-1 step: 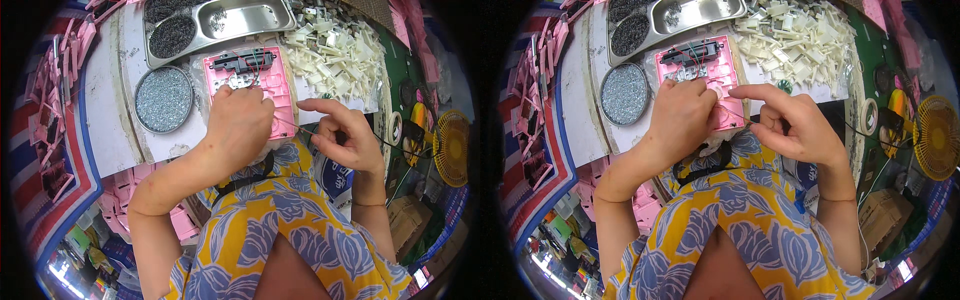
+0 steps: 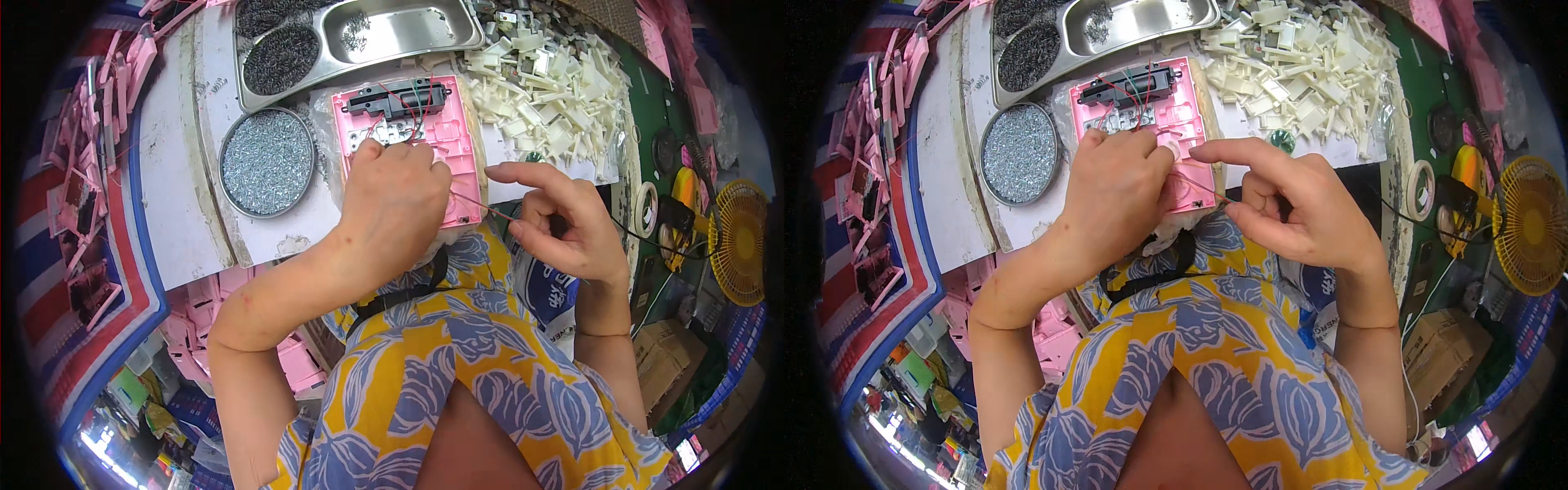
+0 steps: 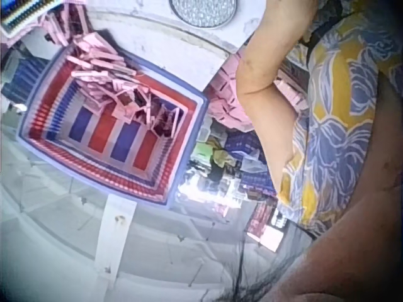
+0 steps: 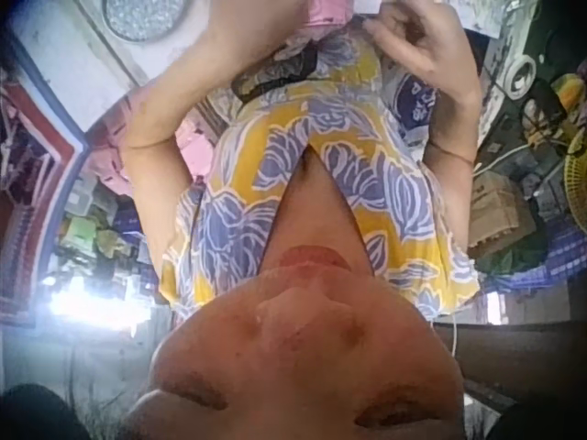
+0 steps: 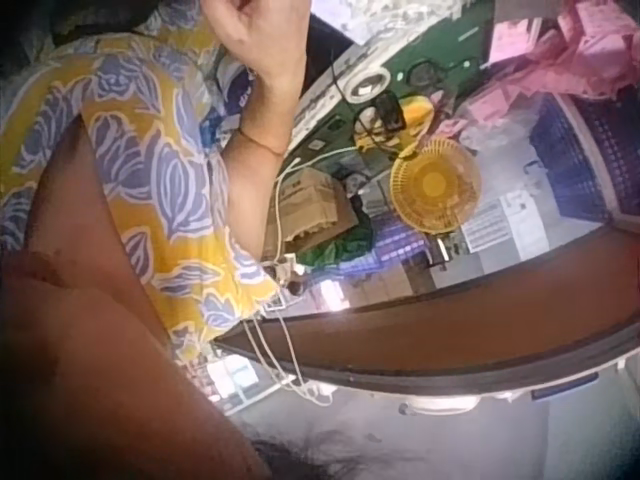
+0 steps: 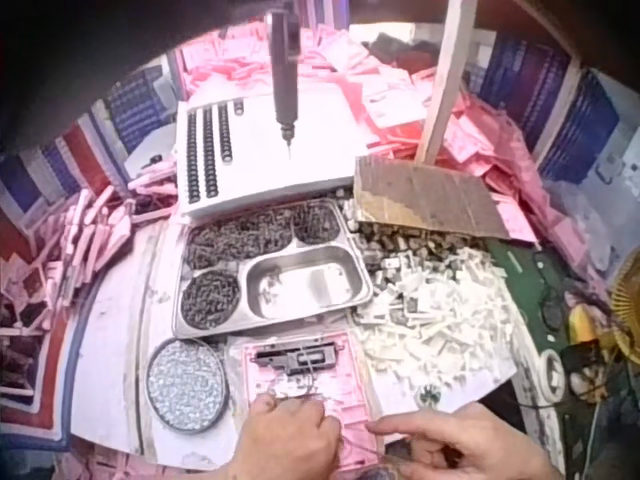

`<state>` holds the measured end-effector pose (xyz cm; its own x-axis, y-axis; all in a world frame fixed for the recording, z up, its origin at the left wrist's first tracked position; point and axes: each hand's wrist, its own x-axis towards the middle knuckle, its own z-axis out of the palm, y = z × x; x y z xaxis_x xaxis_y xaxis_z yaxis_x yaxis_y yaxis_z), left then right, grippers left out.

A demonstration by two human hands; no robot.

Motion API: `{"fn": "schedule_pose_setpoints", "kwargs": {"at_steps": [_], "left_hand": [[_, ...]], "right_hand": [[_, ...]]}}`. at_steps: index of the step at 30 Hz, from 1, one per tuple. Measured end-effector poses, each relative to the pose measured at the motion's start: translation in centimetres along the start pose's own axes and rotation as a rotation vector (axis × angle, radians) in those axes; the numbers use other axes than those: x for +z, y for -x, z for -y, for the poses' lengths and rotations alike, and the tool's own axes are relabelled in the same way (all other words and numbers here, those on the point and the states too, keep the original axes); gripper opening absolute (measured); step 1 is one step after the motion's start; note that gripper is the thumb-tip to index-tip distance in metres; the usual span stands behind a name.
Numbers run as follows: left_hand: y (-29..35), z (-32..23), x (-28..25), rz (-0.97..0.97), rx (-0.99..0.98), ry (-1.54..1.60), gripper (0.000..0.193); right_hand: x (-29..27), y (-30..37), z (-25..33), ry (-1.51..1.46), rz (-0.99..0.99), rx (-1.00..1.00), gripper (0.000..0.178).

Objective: Assembling internal electronic components and the outer shell of a pink toy device using a soldering iron and an electric screwdriver.

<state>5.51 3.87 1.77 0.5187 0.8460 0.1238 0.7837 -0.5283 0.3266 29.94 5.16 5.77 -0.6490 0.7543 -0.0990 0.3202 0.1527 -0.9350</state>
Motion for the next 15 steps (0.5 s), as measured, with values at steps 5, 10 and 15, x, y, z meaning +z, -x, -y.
{"fn": "schedule_pose_setpoints", "kwargs": {"at_steps": [5,10,15], "left_hand": [[-0.4,0.0,0.7,-0.017,-0.018,0.011,0.017],[-0.4,0.9,0.3,-0.019,0.026,0.139,0.018],[-0.2,1.2,1.4,-0.090,-0.028,0.205,0.016]], "right_hand": [[-0.5,0.3,-0.5,0.033,0.065,0.078,0.041],[-0.8,1.9,-2.6,0.041,0.136,0.195,0.023],[1.9,2.9,-0.8,0.085,0.255,-0.010,0.020]]}}
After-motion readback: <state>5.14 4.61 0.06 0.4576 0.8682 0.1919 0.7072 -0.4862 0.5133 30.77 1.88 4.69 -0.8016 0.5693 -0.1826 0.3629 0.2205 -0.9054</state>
